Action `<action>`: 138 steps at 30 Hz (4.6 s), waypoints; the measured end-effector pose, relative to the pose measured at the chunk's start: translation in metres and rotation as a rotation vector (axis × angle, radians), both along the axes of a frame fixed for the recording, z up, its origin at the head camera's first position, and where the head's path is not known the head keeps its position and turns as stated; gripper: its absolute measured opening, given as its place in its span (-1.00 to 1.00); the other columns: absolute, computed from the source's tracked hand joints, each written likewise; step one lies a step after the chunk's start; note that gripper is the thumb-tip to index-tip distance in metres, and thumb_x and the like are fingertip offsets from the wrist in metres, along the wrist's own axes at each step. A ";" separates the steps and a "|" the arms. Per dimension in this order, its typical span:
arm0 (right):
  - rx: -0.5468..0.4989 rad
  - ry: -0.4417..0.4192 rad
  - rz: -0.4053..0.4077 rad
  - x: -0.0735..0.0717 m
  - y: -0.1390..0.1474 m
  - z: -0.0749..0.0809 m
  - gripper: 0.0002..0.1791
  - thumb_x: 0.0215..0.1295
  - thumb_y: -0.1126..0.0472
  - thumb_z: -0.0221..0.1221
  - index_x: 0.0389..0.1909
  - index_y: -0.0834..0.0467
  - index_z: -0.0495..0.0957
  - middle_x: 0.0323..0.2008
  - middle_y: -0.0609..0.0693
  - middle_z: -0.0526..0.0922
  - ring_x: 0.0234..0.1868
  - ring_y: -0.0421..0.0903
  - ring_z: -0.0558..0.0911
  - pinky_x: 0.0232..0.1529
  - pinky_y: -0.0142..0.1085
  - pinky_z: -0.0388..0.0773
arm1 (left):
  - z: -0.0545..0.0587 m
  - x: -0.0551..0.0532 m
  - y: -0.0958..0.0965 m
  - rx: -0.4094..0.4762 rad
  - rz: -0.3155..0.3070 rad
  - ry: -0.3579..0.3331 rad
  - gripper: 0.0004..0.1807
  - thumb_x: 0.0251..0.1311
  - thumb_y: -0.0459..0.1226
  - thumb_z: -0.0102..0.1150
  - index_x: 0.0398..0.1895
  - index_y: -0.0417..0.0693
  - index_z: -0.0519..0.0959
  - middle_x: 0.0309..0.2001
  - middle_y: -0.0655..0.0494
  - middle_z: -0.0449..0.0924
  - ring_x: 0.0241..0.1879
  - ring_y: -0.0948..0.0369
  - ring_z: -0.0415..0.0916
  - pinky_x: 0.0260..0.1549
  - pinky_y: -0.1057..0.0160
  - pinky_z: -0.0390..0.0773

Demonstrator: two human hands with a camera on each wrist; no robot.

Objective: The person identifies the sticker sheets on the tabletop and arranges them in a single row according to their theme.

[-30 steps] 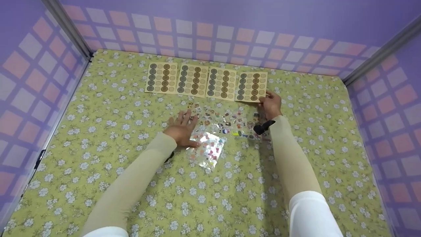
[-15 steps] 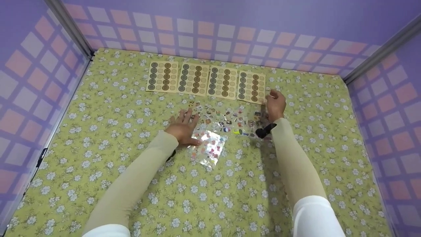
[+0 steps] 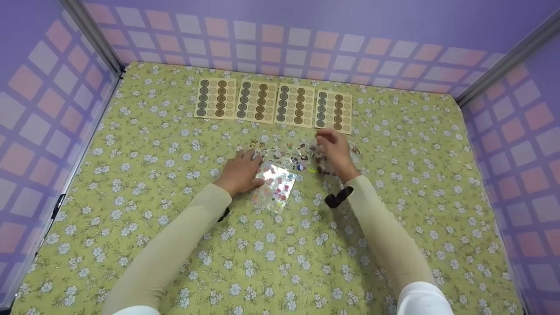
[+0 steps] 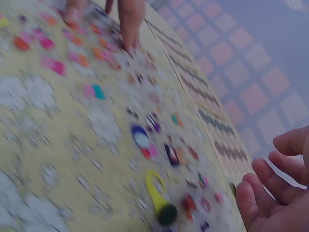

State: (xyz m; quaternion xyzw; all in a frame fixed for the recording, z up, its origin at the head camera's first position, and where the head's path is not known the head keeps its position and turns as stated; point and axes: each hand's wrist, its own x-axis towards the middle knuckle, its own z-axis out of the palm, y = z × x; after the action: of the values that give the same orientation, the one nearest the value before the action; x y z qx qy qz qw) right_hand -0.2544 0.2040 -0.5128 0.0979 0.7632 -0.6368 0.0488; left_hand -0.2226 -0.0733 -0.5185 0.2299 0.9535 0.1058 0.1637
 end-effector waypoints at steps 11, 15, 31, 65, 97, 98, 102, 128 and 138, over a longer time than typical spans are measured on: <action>0.091 0.061 0.285 0.029 -0.039 -0.001 -0.65 0.41 0.20 0.11 0.11 0.30 0.51 0.01 0.17 0.60 0.00 0.11 0.59 0.00 0.04 0.56 | 0.002 0.005 -0.002 0.071 0.043 0.175 -0.37 0.20 -0.08 0.29 0.30 -0.08 0.36 0.02 -0.10 0.59 0.02 -0.07 0.56 0.01 -0.16 0.51; 0.136 0.080 0.332 0.034 -0.044 -0.006 -0.67 0.40 0.21 0.12 0.08 0.30 0.54 0.00 0.17 0.63 0.00 0.08 0.61 -0.04 0.04 0.58 | 0.006 0.004 -0.003 0.096 0.051 0.154 -0.34 0.17 -0.12 0.33 0.31 -0.11 0.35 -0.16 -0.05 0.65 -0.12 -0.04 0.60 -0.06 -0.15 0.52; 0.042 -0.015 0.429 0.042 -0.042 -0.013 -0.62 0.43 0.19 0.08 0.16 0.31 0.48 0.08 0.26 0.58 0.07 0.18 0.59 0.04 0.02 0.56 | 0.047 0.011 -0.028 0.029 -0.059 -0.120 -0.86 0.17 -0.28 0.28 -0.22 -0.08 0.57 -0.35 0.02 0.59 -0.40 0.10 0.49 -0.43 0.13 0.36; -0.215 -0.001 0.230 0.046 -0.044 -0.009 -0.78 0.33 0.41 0.11 -0.03 0.28 0.54 -0.37 -0.07 0.64 -0.40 -0.15 0.62 -0.37 -0.37 0.58 | 0.043 -0.015 -0.019 0.805 0.362 -0.474 -0.59 0.36 -0.23 0.08 0.24 -0.01 0.32 -0.07 -0.09 0.65 -0.11 -0.13 0.62 -0.12 -0.04 0.61; -0.140 0.021 0.396 0.043 -0.027 0.020 -0.56 0.36 0.20 0.18 0.22 0.21 0.44 -0.01 0.04 0.62 -0.15 -0.04 0.65 -0.19 -0.24 0.65 | 0.038 -0.007 -0.002 0.933 0.280 -0.433 -0.61 0.38 -0.33 0.01 0.25 0.01 0.45 0.03 -0.03 0.59 -0.10 0.02 0.61 -0.07 -0.07 0.60; -0.138 0.031 0.370 0.044 -0.027 0.020 -0.58 0.35 0.20 0.18 0.20 0.22 0.46 -0.04 0.04 0.62 -0.17 -0.06 0.65 -0.21 -0.26 0.64 | 0.039 -0.007 -0.002 0.966 0.314 -0.441 -0.57 0.38 -0.30 0.03 0.30 0.05 0.39 0.08 -0.02 0.57 -0.06 0.01 0.60 -0.02 -0.07 0.59; -0.206 0.050 0.229 0.046 -0.028 0.017 -0.73 0.37 0.27 0.14 0.05 0.20 0.49 -0.05 0.04 0.60 -0.19 -0.10 0.63 -0.21 -0.28 0.64 | 0.037 -0.006 0.000 1.077 0.433 -0.466 -0.42 0.37 -0.20 0.06 0.41 0.10 0.18 0.20 -0.01 0.47 0.02 -0.05 0.55 0.04 -0.06 0.55; -0.528 0.021 0.127 0.052 -0.034 0.008 -0.66 0.35 0.29 0.17 0.11 0.23 0.41 -0.05 0.06 0.61 -0.09 -0.03 0.63 -0.17 -0.32 0.63 | 0.032 -0.008 0.008 1.053 0.435 -0.379 -0.50 0.39 -0.34 0.00 0.36 -0.01 0.23 0.06 -0.07 0.58 -0.06 -0.03 0.58 -0.25 0.10 0.56; -0.427 0.025 -0.029 0.047 -0.036 0.007 -0.74 0.32 0.34 0.17 0.01 0.21 0.46 -0.11 0.01 0.60 -0.16 -0.11 0.63 -0.22 -0.34 0.62 | 0.022 -0.008 0.011 1.121 0.394 -0.303 -0.30 0.28 -0.43 0.08 0.43 0.16 0.11 0.10 -0.03 0.54 -0.17 0.12 0.61 -0.13 0.02 0.62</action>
State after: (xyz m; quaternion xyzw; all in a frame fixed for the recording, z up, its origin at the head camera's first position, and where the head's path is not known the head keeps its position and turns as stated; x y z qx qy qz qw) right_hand -0.2079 0.1681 -0.5061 0.0884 0.6101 -0.7858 0.0501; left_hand -0.2309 -0.0622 -0.4968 0.0826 0.7434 0.6511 0.1288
